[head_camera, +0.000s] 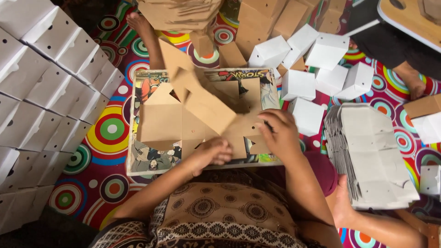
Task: Assembling small white and brown cardboard boxes by folding flat sheets along pre-scored lines and tucking in tabs.
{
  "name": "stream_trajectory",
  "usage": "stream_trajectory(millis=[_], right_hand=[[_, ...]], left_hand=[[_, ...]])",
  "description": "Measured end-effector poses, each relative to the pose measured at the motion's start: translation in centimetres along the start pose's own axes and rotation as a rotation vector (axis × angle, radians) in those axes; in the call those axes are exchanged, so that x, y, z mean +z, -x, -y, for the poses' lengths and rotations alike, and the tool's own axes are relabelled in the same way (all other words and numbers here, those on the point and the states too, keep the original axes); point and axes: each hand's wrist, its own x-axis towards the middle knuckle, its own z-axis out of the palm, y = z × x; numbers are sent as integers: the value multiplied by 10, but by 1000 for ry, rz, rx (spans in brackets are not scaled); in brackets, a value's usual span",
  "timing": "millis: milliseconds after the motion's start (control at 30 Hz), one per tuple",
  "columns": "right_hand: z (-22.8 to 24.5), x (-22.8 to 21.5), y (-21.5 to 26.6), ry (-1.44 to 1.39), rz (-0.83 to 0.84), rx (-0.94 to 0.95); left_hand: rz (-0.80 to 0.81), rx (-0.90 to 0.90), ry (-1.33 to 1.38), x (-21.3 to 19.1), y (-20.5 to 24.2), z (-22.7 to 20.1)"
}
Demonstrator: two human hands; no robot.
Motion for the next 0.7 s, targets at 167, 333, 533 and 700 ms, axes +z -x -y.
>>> stream_trajectory(millis=[167, 333, 533, 700], right_hand=[[31, 33, 5, -91, 193, 6], [48, 66, -23, -119, 267, -28], [47, 125, 14, -81, 487, -173], [-2, 103, 14, -89, 444, -137]], left_hand=[[-33, 786, -633, -2, 21, -17], [-208, 1585, -831, -26, 11, -76], [-220, 1131, -988, -51, 23, -121], [-104, 506, -1549, -72, 36, -137]])
